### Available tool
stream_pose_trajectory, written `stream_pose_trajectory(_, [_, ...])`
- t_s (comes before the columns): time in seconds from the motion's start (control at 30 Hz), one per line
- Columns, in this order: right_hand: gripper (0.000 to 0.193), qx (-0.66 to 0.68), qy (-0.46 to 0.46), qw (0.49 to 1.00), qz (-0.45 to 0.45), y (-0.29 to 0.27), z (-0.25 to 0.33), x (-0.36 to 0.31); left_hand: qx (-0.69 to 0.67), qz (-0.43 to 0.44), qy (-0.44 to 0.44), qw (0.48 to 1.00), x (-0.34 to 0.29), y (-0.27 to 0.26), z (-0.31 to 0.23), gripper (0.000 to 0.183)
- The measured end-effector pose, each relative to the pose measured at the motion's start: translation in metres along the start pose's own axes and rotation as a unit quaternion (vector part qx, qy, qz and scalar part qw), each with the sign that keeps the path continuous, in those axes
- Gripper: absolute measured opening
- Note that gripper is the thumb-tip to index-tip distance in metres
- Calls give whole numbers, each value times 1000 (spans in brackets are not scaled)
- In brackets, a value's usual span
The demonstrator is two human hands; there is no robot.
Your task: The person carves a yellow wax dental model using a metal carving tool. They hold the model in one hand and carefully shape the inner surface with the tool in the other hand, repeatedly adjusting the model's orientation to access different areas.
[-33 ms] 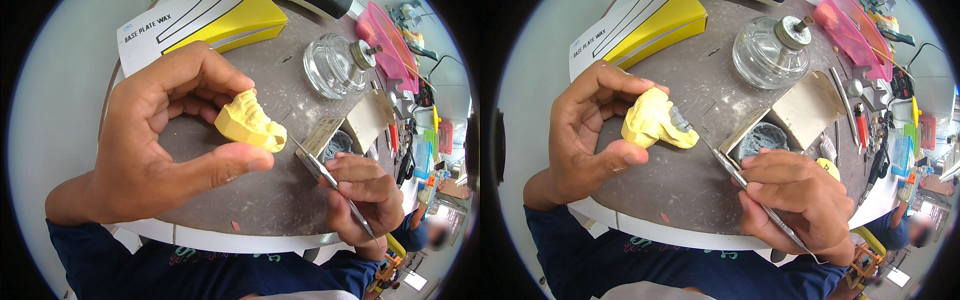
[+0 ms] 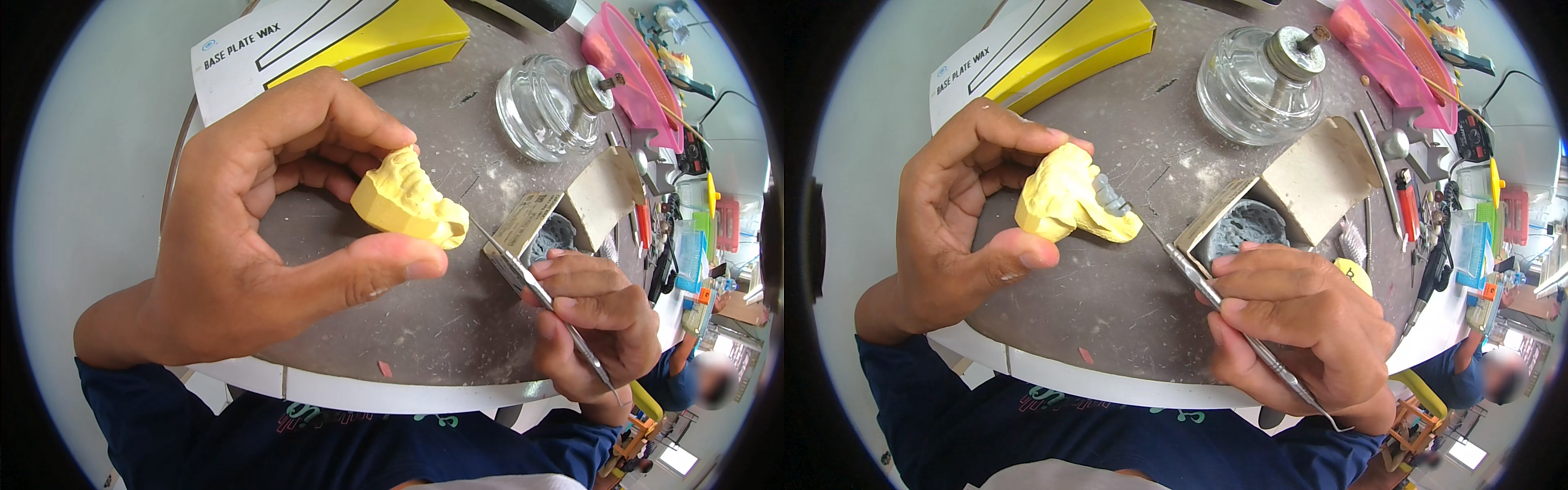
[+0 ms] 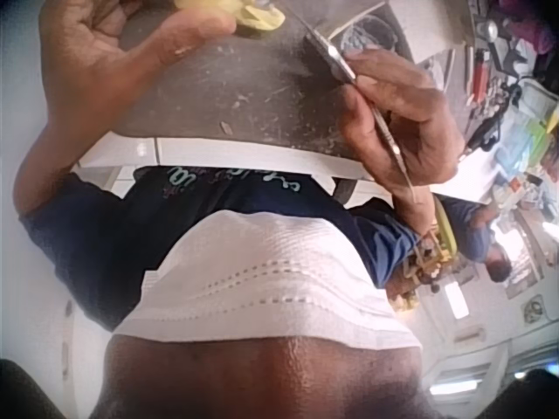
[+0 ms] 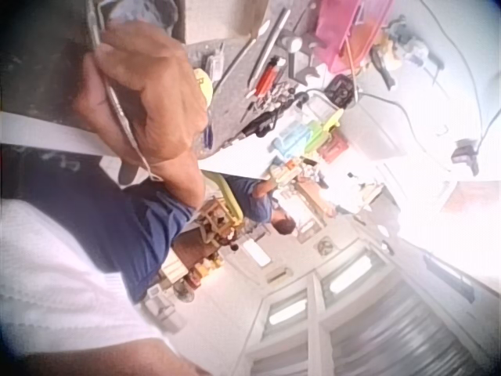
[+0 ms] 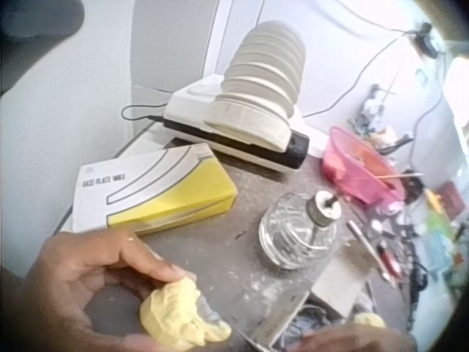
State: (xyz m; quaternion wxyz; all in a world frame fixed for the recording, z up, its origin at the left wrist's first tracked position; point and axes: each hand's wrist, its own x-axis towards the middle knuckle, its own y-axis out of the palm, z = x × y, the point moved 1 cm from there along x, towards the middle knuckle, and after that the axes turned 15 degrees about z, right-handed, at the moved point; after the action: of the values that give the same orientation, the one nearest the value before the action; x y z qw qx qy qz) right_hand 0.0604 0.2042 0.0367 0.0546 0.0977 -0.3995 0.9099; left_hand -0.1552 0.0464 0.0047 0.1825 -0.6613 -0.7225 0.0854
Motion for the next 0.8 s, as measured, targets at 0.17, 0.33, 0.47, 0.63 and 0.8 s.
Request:
stream_pose_trajectory(0.17, [28,1,-2,1000,-4,1,-1,0,2,0,1,1000,0,0,0,62])
stream_pose_trajectory(0.33, [28,4,1,1000,-8,0,-1,0,6,-1,6,1000,0,0,1,62])
stream_pose_trajectory(0.47, [28,2,1,1000,0,-1,0,0,7,-3,7,1000,0,0,1,62])
stream_pose_trajectory(0.63, [28,2,2,1000,-5,0,-1,0,10,-3,10,1000,0,0,1,63])
stream_pose_trajectory(0.8, [29,3,-1,1000,-10,1,-1,0,7,-4,7,1000,0,0,0,62])
